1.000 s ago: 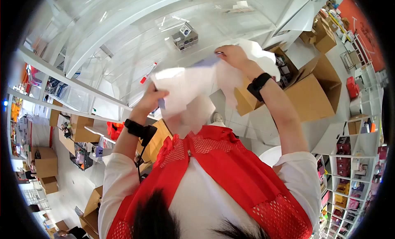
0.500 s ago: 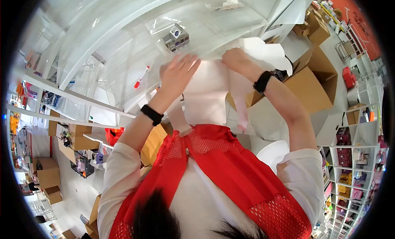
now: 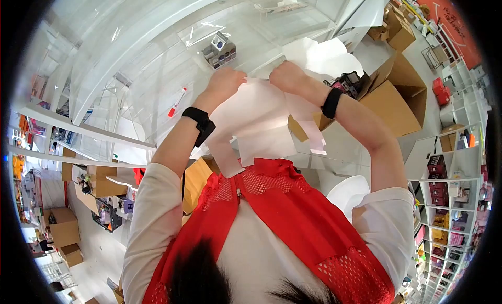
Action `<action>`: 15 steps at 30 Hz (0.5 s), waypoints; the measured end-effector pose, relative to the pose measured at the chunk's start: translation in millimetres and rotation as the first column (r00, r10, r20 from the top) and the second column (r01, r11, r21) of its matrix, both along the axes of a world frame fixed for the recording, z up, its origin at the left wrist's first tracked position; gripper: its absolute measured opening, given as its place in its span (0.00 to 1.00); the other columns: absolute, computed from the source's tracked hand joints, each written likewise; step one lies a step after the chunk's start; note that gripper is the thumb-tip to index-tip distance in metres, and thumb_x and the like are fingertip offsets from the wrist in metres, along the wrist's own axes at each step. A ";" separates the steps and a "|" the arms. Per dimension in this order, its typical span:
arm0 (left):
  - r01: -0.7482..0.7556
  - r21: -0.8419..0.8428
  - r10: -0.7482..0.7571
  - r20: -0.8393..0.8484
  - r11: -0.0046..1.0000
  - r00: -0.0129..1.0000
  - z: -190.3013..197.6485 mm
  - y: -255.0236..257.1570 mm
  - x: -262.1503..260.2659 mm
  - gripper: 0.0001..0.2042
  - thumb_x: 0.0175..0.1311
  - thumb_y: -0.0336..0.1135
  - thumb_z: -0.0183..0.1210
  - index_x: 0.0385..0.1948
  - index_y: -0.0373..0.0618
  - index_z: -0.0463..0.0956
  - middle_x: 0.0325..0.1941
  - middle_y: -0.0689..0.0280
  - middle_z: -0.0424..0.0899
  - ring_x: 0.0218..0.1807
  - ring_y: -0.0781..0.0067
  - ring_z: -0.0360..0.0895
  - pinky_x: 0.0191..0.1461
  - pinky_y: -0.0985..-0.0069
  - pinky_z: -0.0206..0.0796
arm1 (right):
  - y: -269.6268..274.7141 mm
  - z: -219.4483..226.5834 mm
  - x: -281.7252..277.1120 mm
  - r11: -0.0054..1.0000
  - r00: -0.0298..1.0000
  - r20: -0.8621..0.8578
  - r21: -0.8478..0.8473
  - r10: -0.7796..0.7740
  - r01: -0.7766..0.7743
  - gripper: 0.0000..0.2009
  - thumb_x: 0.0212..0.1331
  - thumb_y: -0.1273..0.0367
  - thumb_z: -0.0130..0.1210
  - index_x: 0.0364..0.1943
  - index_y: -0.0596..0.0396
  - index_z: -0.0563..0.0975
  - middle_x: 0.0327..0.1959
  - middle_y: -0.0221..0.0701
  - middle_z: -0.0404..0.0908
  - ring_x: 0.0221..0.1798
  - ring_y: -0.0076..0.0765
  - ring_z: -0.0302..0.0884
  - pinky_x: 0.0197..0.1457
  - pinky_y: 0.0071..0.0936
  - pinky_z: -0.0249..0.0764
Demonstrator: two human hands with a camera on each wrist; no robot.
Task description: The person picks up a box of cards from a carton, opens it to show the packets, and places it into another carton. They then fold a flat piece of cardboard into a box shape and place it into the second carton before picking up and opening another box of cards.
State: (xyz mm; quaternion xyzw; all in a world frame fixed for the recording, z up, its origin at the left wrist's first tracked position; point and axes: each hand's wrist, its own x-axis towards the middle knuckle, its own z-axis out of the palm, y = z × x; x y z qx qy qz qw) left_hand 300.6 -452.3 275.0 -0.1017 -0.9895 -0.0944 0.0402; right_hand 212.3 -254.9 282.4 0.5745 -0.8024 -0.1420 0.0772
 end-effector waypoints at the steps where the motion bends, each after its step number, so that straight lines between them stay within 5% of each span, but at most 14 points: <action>1: -0.003 0.042 0.004 -0.020 0.999 1.000 -4.6 -1.3 0.5 0.10 0.57 0.40 0.50 0.32 0.49 0.78 0.28 0.57 0.79 0.35 0.53 0.75 0.38 0.61 0.66 | -0.2 1.3 2.7 1.000 1.000 0.005 0.016 0.000 0.000 0.06 0.44 0.70 0.51 0.17 0.51 0.78 0.20 0.32 0.78 0.28 0.37 0.78 0.33 0.32 0.72; 6: -0.015 0.158 0.020 -0.033 0.987 0.999 -16.0 -7.1 2.6 0.11 0.57 0.41 0.49 0.32 0.48 0.78 0.29 0.55 0.79 0.34 0.51 0.75 0.38 0.60 0.66 | -8.6 6.3 7.1 0.992 0.994 0.000 0.066 0.107 -0.106 0.06 0.43 0.70 0.50 0.16 0.51 0.78 0.19 0.31 0.78 0.27 0.37 0.78 0.32 0.33 0.72; 9: -0.037 -0.293 0.072 0.109 0.955 0.991 -15.9 12.5 -7.0 0.10 0.56 0.39 0.50 0.32 0.47 0.78 0.30 0.53 0.78 0.35 0.50 0.75 0.38 0.61 0.66 | -29.1 5.8 13.5 0.986 0.989 0.007 0.085 0.145 -0.145 0.06 0.44 0.69 0.50 0.17 0.50 0.78 0.19 0.31 0.78 0.27 0.38 0.78 0.32 0.34 0.72; 12: -0.165 0.131 0.153 0.095 0.977 0.984 -15.4 23.8 4.1 0.09 0.55 0.36 0.52 0.33 0.45 0.78 0.30 0.51 0.78 0.35 0.49 0.75 0.39 0.60 0.66 | -47.4 7.5 16.1 0.982 0.982 0.004 0.019 0.187 -0.187 0.07 0.46 0.68 0.51 0.17 0.49 0.79 0.19 0.30 0.79 0.28 0.38 0.78 0.34 0.34 0.72; 15: -0.175 0.244 0.151 0.115 0.954 0.982 -22.5 17.1 3.8 0.09 0.53 0.33 0.53 0.35 0.44 0.78 0.31 0.50 0.78 0.36 0.48 0.75 0.40 0.59 0.66 | -50.2 17.6 22.1 0.989 0.989 -0.039 0.035 0.145 -0.144 0.06 0.46 0.68 0.51 0.18 0.49 0.77 0.17 0.30 0.77 0.26 0.35 0.77 0.38 0.33 0.69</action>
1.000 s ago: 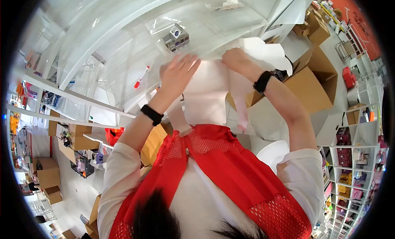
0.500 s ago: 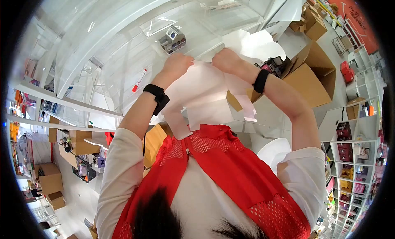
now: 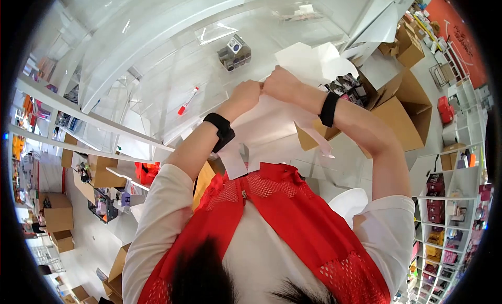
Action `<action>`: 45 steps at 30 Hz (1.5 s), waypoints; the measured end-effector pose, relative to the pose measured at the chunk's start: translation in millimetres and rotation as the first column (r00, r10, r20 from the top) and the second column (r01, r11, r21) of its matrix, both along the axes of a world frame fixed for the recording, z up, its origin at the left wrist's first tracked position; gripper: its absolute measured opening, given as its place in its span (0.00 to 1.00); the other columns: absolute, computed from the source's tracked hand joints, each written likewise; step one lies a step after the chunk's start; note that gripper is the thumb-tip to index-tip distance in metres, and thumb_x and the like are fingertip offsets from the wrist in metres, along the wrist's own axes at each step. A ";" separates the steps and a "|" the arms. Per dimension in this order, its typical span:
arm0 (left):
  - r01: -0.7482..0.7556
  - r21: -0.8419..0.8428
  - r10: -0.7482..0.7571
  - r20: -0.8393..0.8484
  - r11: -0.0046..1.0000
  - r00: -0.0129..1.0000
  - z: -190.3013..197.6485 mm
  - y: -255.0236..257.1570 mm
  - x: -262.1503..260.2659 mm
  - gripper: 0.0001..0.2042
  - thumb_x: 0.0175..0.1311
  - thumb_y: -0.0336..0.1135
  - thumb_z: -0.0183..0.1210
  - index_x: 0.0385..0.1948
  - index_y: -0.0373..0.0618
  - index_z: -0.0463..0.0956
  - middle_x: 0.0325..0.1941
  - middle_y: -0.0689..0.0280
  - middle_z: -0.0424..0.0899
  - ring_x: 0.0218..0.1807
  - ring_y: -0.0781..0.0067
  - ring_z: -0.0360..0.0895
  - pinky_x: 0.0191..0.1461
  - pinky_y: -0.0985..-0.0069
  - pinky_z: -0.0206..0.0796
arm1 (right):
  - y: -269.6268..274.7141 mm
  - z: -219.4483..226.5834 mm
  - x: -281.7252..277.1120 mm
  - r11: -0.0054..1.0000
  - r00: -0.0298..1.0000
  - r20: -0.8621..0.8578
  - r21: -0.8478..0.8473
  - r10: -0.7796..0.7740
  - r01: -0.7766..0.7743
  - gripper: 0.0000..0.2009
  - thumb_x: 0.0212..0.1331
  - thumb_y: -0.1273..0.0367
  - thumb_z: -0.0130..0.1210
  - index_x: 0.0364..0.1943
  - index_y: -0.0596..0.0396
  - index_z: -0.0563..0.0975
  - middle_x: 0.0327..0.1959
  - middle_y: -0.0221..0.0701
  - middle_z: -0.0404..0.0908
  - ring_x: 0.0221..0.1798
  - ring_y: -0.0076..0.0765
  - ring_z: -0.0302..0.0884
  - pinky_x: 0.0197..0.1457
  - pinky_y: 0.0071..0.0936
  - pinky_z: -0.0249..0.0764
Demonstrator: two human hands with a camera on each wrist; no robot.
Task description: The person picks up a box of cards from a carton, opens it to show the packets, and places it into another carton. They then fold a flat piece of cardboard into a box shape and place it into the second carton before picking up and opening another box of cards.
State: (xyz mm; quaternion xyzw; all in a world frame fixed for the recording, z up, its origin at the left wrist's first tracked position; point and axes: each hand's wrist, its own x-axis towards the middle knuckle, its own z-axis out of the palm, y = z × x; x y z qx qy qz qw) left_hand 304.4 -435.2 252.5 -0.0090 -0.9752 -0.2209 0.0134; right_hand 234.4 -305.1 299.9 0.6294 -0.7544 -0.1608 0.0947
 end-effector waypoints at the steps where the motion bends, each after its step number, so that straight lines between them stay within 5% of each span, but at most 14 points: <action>1: 0.031 -0.014 -0.031 -0.020 0.999 0.999 -1.4 -3.9 -1.3 0.10 0.53 0.33 0.53 0.36 0.43 0.77 0.32 0.50 0.78 0.36 0.48 0.74 0.40 0.59 0.66 | -2.3 1.0 -2.3 1.000 0.999 -0.037 0.010 -0.016 0.017 0.05 0.45 0.69 0.50 0.19 0.50 0.76 0.16 0.30 0.76 0.24 0.35 0.76 0.40 0.33 0.67; 5: 0.097 0.025 -0.096 -0.051 0.995 0.994 7.5 -27.1 -7.4 0.10 0.53 0.31 0.52 0.37 0.41 0.77 0.33 0.51 0.78 0.37 0.49 0.74 0.41 0.61 0.66 | -4.4 18.5 -8.3 0.982 0.998 -0.003 -0.178 -0.058 0.057 0.01 0.43 0.71 0.50 0.22 0.51 0.73 0.13 0.30 0.73 0.21 0.34 0.74 0.43 0.31 0.61; 9: 0.160 0.132 -0.151 -0.071 0.978 0.986 9.9 -48.1 -4.4 0.10 0.53 0.30 0.52 0.35 0.37 0.76 0.33 0.50 0.78 0.36 0.49 0.74 0.41 0.63 0.65 | -5.4 14.6 -4.5 0.964 0.994 -0.023 -0.240 0.108 -0.110 0.02 0.41 0.72 0.50 0.22 0.51 0.72 0.12 0.29 0.72 0.20 0.31 0.72 0.38 0.27 0.60; 12: 0.144 0.138 -0.145 -0.001 0.980 0.989 20.7 -50.3 2.1 0.12 0.54 0.32 0.52 0.38 0.37 0.75 0.36 0.47 0.76 0.38 0.46 0.73 0.42 0.63 0.65 | -6.1 9.1 -0.8 0.948 0.989 -0.027 -0.283 0.144 -0.146 0.02 0.40 0.72 0.50 0.21 0.51 0.71 0.12 0.28 0.72 0.20 0.30 0.71 0.37 0.27 0.60; 17: 0.109 0.125 -0.093 -0.128 0.986 0.987 14.0 -52.4 14.7 0.10 0.53 0.28 0.50 0.35 0.38 0.76 0.32 0.50 0.78 0.36 0.49 0.73 0.42 0.63 0.65 | -5.7 0.0 -0.4 0.895 0.988 -0.046 -0.420 0.147 -0.152 0.01 0.40 0.70 0.50 0.20 0.50 0.73 0.13 0.28 0.73 0.24 0.30 0.72 0.37 0.27 0.60; 21: -0.026 -0.009 0.025 -0.097 1.000 0.995 9.3 -33.4 23.8 0.12 0.52 0.26 0.48 0.37 0.42 0.76 0.32 0.50 0.77 0.38 0.49 0.74 0.42 0.61 0.66 | -4.7 -3.3 10.7 0.941 0.994 0.009 -0.321 -0.106 0.103 0.04 0.39 0.68 0.51 0.18 0.49 0.77 0.18 0.30 0.77 0.28 0.32 0.74 0.43 0.30 0.61; 24: 0.090 -0.045 -0.099 -0.298 0.995 0.949 1.6 -20.4 26.0 0.17 0.50 0.23 0.45 0.44 0.42 0.71 0.39 0.51 0.76 0.42 0.50 0.73 0.46 0.62 0.65 | 0.8 -2.3 17.0 0.941 0.963 0.085 -0.208 -0.255 0.267 0.05 0.39 0.67 0.51 0.18 0.48 0.78 0.20 0.31 0.78 0.31 0.34 0.75 0.48 0.35 0.61; 27: 0.260 -0.045 -0.253 -0.431 0.965 0.866 -2.7 -1.1 19.2 0.17 0.54 0.22 0.40 0.47 0.39 0.67 0.44 0.51 0.74 0.45 0.51 0.72 0.49 0.64 0.64 | 24.6 -22.9 14.7 0.907 0.969 0.068 -0.340 -0.237 0.246 0.05 0.40 0.68 0.51 0.17 0.46 0.78 0.20 0.29 0.78 0.31 0.32 0.74 0.49 0.32 0.60; 31: 0.374 0.029 -0.370 -0.101 0.927 0.924 20.2 35.4 15.1 0.17 0.58 0.24 0.36 0.50 0.39 0.65 0.45 0.49 0.74 0.46 0.51 0.72 0.49 0.63 0.64 | 70.5 -37.1 24.5 0.892 0.977 0.034 -0.401 -0.213 0.208 0.06 0.41 0.68 0.50 0.14 0.45 0.76 0.16 0.26 0.75 0.28 0.30 0.73 0.47 0.30 0.60; 36: 0.593 -0.082 -0.543 0.319 0.801 0.777 34.1 93.6 1.3 0.20 0.57 0.22 0.36 0.54 0.37 0.59 0.50 0.48 0.71 0.50 0.51 0.70 0.50 0.64 0.64 | 138.8 -56.1 38.8 0.861 0.917 0.262 -0.339 -0.301 0.380 0.06 0.41 0.67 0.49 0.14 0.46 0.76 0.15 0.26 0.74 0.25 0.30 0.73 0.44 0.29 0.59; 39: 0.755 0.142 -0.767 0.169 0.640 0.619 13.5 122.7 -14.9 0.22 0.54 0.19 0.36 0.55 0.36 0.58 0.55 0.48 0.67 0.52 0.51 0.68 0.52 0.65 0.63 | 189.8 -72.9 46.5 0.833 0.927 0.197 -0.409 -0.319 0.373 0.06 0.41 0.67 0.49 0.14 0.46 0.76 0.15 0.26 0.74 0.24 0.30 0.72 0.45 0.28 0.59; 43: 0.873 0.221 -0.900 0.063 0.434 0.432 -27.9 189.4 -46.8 0.23 0.53 0.19 0.37 0.55 0.35 0.59 0.56 0.48 0.65 0.53 0.51 0.67 0.55 0.66 0.62 | 267.3 -76.3 58.5 0.832 0.847 0.290 -0.215 -0.446 0.512 0.06 0.38 0.66 0.50 0.14 0.48 0.75 0.16 0.26 0.73 0.30 0.29 0.72 0.46 0.27 0.60; 45: 0.840 0.247 -0.869 0.246 0.484 0.428 -26.6 242.2 -57.7 0.21 0.54 0.21 0.38 0.53 0.34 0.61 0.55 0.49 0.67 0.53 0.51 0.67 0.55 0.65 0.61 | 311.0 -79.5 57.6 0.806 0.830 0.300 -0.238 -0.470 0.542 0.06 0.38 0.66 0.50 0.14 0.48 0.75 0.15 0.26 0.73 0.29 0.29 0.72 0.46 0.27 0.60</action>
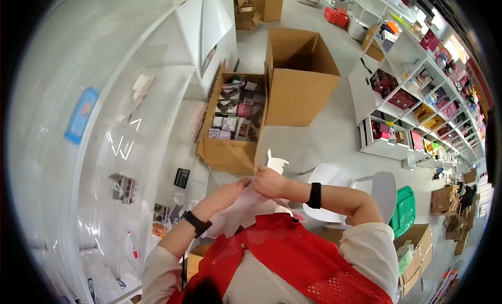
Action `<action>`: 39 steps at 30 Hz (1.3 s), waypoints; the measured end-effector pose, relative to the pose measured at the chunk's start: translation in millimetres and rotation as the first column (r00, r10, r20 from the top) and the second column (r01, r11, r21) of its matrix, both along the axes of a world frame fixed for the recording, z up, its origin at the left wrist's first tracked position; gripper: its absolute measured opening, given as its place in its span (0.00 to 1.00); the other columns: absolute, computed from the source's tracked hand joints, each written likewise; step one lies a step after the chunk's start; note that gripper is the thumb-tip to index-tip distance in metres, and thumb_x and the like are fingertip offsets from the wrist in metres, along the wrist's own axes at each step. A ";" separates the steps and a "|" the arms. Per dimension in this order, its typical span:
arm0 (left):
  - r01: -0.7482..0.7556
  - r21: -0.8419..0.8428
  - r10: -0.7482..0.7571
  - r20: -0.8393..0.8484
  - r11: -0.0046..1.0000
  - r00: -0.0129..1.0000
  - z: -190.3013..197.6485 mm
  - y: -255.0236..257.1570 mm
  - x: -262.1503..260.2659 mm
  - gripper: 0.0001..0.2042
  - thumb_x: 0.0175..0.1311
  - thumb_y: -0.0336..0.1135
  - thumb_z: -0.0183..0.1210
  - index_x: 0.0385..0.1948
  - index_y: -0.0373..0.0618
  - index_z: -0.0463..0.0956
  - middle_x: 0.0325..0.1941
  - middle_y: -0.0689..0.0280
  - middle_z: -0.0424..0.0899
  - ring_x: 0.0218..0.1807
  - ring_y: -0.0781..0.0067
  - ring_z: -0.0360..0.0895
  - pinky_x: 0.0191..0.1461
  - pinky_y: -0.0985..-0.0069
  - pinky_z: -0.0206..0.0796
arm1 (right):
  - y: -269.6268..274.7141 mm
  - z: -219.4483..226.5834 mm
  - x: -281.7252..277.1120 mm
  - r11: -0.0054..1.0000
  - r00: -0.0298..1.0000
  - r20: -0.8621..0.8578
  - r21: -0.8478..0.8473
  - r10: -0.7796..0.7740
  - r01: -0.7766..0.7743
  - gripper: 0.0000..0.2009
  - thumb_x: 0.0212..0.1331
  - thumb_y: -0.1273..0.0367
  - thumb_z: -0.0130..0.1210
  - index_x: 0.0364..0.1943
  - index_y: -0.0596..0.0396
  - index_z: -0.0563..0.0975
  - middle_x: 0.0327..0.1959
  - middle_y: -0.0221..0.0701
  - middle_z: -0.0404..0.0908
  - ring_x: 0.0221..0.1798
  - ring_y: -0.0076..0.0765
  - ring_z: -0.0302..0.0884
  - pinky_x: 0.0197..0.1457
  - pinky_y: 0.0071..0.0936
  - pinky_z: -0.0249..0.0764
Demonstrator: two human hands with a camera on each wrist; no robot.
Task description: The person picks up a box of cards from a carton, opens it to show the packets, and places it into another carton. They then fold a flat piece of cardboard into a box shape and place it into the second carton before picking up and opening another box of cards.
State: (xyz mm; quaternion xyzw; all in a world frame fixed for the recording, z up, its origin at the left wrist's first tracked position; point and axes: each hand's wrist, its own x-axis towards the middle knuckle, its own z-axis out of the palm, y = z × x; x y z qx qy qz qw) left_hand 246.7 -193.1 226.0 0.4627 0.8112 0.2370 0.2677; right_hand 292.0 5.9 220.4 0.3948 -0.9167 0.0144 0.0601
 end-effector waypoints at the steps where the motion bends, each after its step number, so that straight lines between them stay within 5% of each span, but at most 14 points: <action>1: -0.010 -0.075 0.014 0.054 0.997 0.998 0.6 28.7 -4.0 0.21 0.54 0.22 0.38 0.53 0.34 0.61 0.54 0.49 0.68 0.53 0.51 0.67 0.55 0.65 0.61 | 23.2 -1.0 -0.5 1.000 1.000 -0.002 -0.011 -0.014 0.014 0.06 0.38 0.66 0.50 0.14 0.48 0.75 0.15 0.26 0.73 0.29 0.29 0.72 0.46 0.27 0.60; 5: 0.125 0.065 -0.126 0.007 0.990 0.992 -15.6 133.7 -25.2 0.19 0.56 0.26 0.41 0.51 0.35 0.63 0.50 0.47 0.71 0.49 0.51 0.71 0.51 0.64 0.64 | 121.3 -22.8 -3.9 0.978 0.982 0.088 0.143 -0.166 0.152 0.05 0.37 0.65 0.49 0.13 0.47 0.73 0.14 0.25 0.72 0.26 0.29 0.70 0.44 0.25 0.61; 10: 0.336 0.244 -0.352 0.024 0.910 0.936 -21.6 242.5 -67.1 0.19 0.53 0.31 0.50 0.48 0.35 0.64 0.45 0.47 0.73 0.43 0.51 0.74 0.44 0.65 0.67 | 231.6 0.9 -6.8 0.985 0.985 -0.005 -0.019 -0.172 0.172 0.06 0.36 0.65 0.49 0.11 0.50 0.70 0.12 0.26 0.69 0.24 0.29 0.68 0.40 0.25 0.60; 16: 0.375 0.072 -0.370 -0.075 0.924 0.926 26.4 327.6 -91.5 0.16 0.53 0.33 0.51 0.44 0.40 0.66 0.37 0.50 0.76 0.39 0.50 0.75 0.41 0.63 0.67 | 297.5 24.5 -31.5 0.962 0.961 0.048 0.049 -0.272 0.270 0.05 0.37 0.67 0.49 0.11 0.50 0.71 0.11 0.26 0.69 0.23 0.30 0.67 0.40 0.26 0.60; 19: 0.438 0.266 -0.393 -0.206 0.859 0.896 10.4 362.3 -116.7 0.17 0.48 0.35 0.57 0.39 0.39 0.67 0.33 0.53 0.77 0.36 0.50 0.75 0.39 0.62 0.68 | 323.0 22.7 -48.5 0.937 0.937 0.048 0.080 -0.345 0.340 0.05 0.37 0.67 0.50 0.11 0.46 0.74 0.14 0.25 0.72 0.25 0.29 0.69 0.41 0.24 0.59; 22: 0.400 0.047 -0.393 -0.112 0.915 0.913 21.9 396.9 -139.2 0.17 0.50 0.33 0.54 0.43 0.38 0.68 0.32 0.52 0.77 0.37 0.52 0.74 0.39 0.65 0.68 | 345.6 21.3 -70.8 0.930 0.928 0.074 0.059 -0.366 0.362 0.04 0.36 0.67 0.50 0.12 0.47 0.75 0.16 0.25 0.74 0.26 0.29 0.70 0.41 0.24 0.59; 25: 0.428 -0.011 -0.422 -0.187 0.904 0.887 6.7 430.7 -169.9 0.19 0.48 0.34 0.56 0.43 0.38 0.68 0.33 0.52 0.77 0.39 0.52 0.74 0.39 0.64 0.68 | 375.3 20.9 -103.1 0.910 0.907 0.081 0.067 -0.414 0.409 0.04 0.36 0.67 0.50 0.13 0.47 0.76 0.17 0.26 0.75 0.27 0.31 0.71 0.42 0.25 0.60; 29: 0.328 0.166 -0.297 -0.187 0.930 0.936 -19.9 481.8 -233.6 0.22 0.45 0.37 0.58 0.44 0.40 0.68 0.34 0.53 0.77 0.39 0.53 0.74 0.40 0.63 0.68 | 416.9 18.7 -164.8 0.822 0.826 0.043 0.136 -0.563 0.553 0.04 0.37 0.68 0.50 0.14 0.48 0.76 0.18 0.27 0.75 0.28 0.33 0.72 0.43 0.26 0.60; 31: 0.285 0.213 -0.244 -0.198 0.935 0.949 -21.4 512.8 -267.8 0.22 0.45 0.36 0.58 0.44 0.41 0.68 0.34 0.54 0.77 0.39 0.54 0.75 0.41 0.64 0.68 | 445.1 21.1 -191.6 0.824 0.824 -0.018 0.024 -0.566 0.567 0.04 0.37 0.69 0.50 0.14 0.50 0.75 0.15 0.29 0.74 0.27 0.34 0.71 0.47 0.32 0.63; 37: 0.452 0.326 -0.360 -0.306 0.830 0.881 -24.0 618.8 -306.4 0.11 0.52 0.30 0.48 0.37 0.40 0.70 0.30 0.57 0.78 0.34 0.58 0.77 0.34 0.69 0.70 | 547.3 35.6 -214.8 0.771 0.767 -0.104 -0.166 -0.634 0.615 0.08 0.39 0.69 0.56 0.12 0.49 0.68 0.12 0.27 0.67 0.25 0.32 0.70 0.49 0.38 0.65; 39: 0.507 0.269 -0.419 -0.324 0.819 0.848 3.6 649.3 -308.3 0.09 0.52 0.30 0.48 0.35 0.41 0.71 0.27 0.59 0.78 0.31 0.60 0.78 0.32 0.69 0.70 | 574.4 55.4 -212.8 0.772 0.766 -0.120 -0.186 -0.632 0.608 0.09 0.38 0.70 0.56 0.12 0.49 0.67 0.12 0.27 0.67 0.27 0.31 0.70 0.48 0.37 0.66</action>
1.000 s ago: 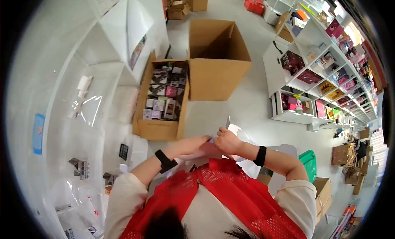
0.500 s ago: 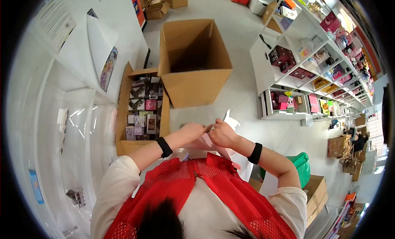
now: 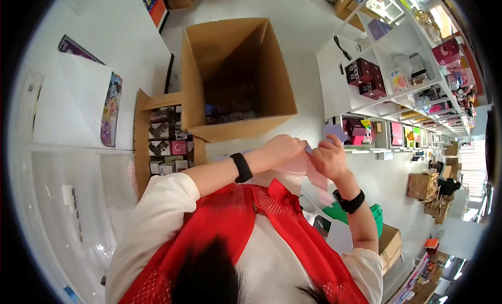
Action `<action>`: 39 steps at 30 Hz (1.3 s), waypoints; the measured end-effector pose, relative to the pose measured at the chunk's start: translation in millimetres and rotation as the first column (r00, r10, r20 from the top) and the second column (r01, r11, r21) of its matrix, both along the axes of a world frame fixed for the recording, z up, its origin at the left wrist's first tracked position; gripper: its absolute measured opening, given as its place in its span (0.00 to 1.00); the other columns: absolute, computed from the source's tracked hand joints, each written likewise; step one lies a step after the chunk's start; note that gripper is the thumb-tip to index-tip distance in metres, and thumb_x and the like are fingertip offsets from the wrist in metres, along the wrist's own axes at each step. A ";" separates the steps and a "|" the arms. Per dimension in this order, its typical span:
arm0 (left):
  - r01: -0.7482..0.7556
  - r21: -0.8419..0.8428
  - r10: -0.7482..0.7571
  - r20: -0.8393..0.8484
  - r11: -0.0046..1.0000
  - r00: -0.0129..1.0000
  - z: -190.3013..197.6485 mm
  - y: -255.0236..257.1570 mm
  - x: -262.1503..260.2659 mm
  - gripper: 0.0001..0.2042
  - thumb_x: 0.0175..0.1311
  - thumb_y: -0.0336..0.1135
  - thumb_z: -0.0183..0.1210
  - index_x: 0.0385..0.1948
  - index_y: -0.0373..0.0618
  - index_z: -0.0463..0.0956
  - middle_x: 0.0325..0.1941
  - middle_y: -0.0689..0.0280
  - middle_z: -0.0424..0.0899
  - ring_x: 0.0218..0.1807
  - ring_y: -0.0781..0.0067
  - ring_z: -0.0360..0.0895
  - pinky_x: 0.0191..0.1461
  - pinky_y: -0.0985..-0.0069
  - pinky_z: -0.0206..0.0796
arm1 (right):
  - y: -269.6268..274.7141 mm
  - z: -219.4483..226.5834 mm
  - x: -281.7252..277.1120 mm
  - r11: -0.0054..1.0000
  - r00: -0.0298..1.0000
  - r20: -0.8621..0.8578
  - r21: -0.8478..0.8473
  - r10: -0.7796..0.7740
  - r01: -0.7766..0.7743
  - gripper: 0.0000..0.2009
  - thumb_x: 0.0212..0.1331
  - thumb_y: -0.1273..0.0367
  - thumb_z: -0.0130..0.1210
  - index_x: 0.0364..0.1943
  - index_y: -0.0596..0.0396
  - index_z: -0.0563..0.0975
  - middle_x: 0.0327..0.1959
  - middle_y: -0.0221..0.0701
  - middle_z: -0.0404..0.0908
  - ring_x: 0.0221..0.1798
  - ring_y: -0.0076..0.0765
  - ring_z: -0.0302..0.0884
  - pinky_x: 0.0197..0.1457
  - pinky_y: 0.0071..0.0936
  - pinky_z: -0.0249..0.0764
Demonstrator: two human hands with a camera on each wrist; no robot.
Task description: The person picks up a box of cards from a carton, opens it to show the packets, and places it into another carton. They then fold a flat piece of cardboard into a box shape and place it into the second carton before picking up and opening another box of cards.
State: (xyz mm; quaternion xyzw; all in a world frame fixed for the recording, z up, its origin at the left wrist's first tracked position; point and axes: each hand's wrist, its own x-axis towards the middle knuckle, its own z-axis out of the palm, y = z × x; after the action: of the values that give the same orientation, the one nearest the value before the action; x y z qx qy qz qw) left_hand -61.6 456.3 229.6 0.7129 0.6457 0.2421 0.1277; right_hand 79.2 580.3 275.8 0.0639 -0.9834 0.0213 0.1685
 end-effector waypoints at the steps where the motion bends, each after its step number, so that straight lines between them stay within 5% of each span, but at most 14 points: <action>1: 0.024 -0.017 -0.024 -0.023 1.000 0.999 9.2 13.7 -0.3 0.08 0.52 0.31 0.47 0.33 0.41 0.71 0.26 0.59 0.78 0.30 0.61 0.78 0.30 0.69 0.70 | 12.2 4.2 3.4 1.000 1.000 0.026 0.001 0.000 0.000 0.09 0.38 0.70 0.56 0.12 0.50 0.67 0.13 0.27 0.66 0.27 0.31 0.70 0.48 0.37 0.66; 7: 0.100 0.059 -0.099 -0.028 0.993 0.995 -25.8 104.6 -9.8 0.07 0.50 0.31 0.49 0.30 0.41 0.72 0.22 0.58 0.77 0.28 0.59 0.77 0.30 0.67 0.70 | 93.0 2.9 -5.7 0.998 0.997 0.057 0.025 0.051 -0.053 0.10 0.39 0.70 0.56 0.12 0.51 0.66 0.13 0.28 0.66 0.26 0.32 0.68 0.47 0.36 0.66; 10: 0.027 -0.042 -0.022 0.135 0.999 0.991 1.7 158.2 -39.3 0.09 0.49 0.31 0.51 0.32 0.42 0.73 0.24 0.56 0.77 0.31 0.55 0.77 0.32 0.65 0.69 | 159.3 -0.7 -34.8 0.993 0.995 0.074 0.088 0.071 -0.078 0.11 0.42 0.69 0.56 0.11 0.51 0.67 0.11 0.29 0.65 0.24 0.34 0.67 0.46 0.37 0.66; 14: -0.170 -0.092 0.190 0.303 0.981 0.934 -13.2 264.4 -62.9 0.13 0.49 0.27 0.49 0.38 0.43 0.76 0.31 0.51 0.78 0.35 0.50 0.76 0.37 0.61 0.68 | 259.7 -7.6 -67.4 0.984 0.996 0.088 0.171 0.035 -0.049 0.09 0.43 0.68 0.54 0.12 0.50 0.70 0.11 0.29 0.67 0.25 0.34 0.68 0.49 0.37 0.64; 17: -0.268 0.073 0.219 0.392 0.961 0.894 -30.7 339.5 -65.9 0.13 0.49 0.23 0.48 0.37 0.43 0.77 0.32 0.50 0.78 0.34 0.49 0.75 0.37 0.62 0.68 | 331.0 -4.3 -80.5 0.979 0.998 0.063 0.199 0.032 -0.044 0.07 0.42 0.68 0.52 0.12 0.49 0.71 0.12 0.29 0.68 0.25 0.33 0.68 0.50 0.36 0.63; 21: -0.344 0.058 0.277 0.477 0.937 0.834 -30.4 419.7 -63.1 0.15 0.48 0.21 0.47 0.37 0.42 0.77 0.30 0.50 0.78 0.33 0.50 0.76 0.36 0.64 0.68 | 410.7 5.8 -79.3 0.967 0.996 0.072 0.248 0.048 -0.064 0.08 0.42 0.66 0.56 0.13 0.49 0.71 0.13 0.28 0.69 0.28 0.32 0.68 0.51 0.34 0.62; 26: -0.444 0.080 0.373 0.420 0.893 0.827 9.3 462.1 -77.3 0.16 0.48 0.19 0.46 0.40 0.40 0.75 0.29 0.51 0.78 0.32 0.50 0.76 0.36 0.65 0.67 | 455.2 25.1 -81.0 0.961 0.998 -0.045 0.270 -0.041 0.051 0.03 0.43 0.69 0.49 0.24 0.51 0.72 0.24 0.27 0.73 0.37 0.31 0.69 0.55 0.33 0.60; 29: -0.495 0.345 0.399 0.314 0.797 0.861 29.7 474.7 -91.9 0.19 0.51 0.20 0.44 0.47 0.43 0.70 0.40 0.54 0.77 0.36 0.51 0.75 0.37 0.65 0.68 | 469.2 40.5 -85.0 0.932 0.980 -0.175 0.331 -0.091 0.145 0.12 0.45 0.69 0.49 0.37 0.50 0.72 0.37 0.24 0.74 0.49 0.28 0.67 0.58 0.33 0.57; 35: -0.590 0.457 0.466 0.362 0.666 0.807 67.1 494.9 -115.2 0.26 0.48 0.14 0.43 0.54 0.41 0.63 0.50 0.55 0.63 0.42 0.54 0.72 0.39 0.66 0.68 | 494.2 43.6 -141.5 0.929 0.867 -0.456 0.191 -0.203 0.318 0.15 0.43 0.70 0.52 0.40 0.47 0.73 0.42 0.22 0.74 0.51 0.26 0.67 0.60 0.34 0.52; 39: -0.595 0.510 0.464 0.372 0.621 0.804 69.0 522.8 -162.7 0.28 0.47 0.13 0.44 0.54 0.44 0.63 0.49 0.56 0.61 0.44 0.56 0.72 0.41 0.67 0.68 | 513.2 47.0 -212.5 0.909 0.808 -0.477 0.045 -0.345 0.414 0.14 0.41 0.70 0.55 0.37 0.45 0.76 0.39 0.20 0.75 0.50 0.25 0.67 0.60 0.36 0.48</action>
State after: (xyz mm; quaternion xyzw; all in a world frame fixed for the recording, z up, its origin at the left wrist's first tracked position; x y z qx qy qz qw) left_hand -224.2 979.1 298.5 0.4625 0.6981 0.5336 -0.1188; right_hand -133.3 1093.5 322.9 -0.1188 -0.9069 -0.1009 0.3915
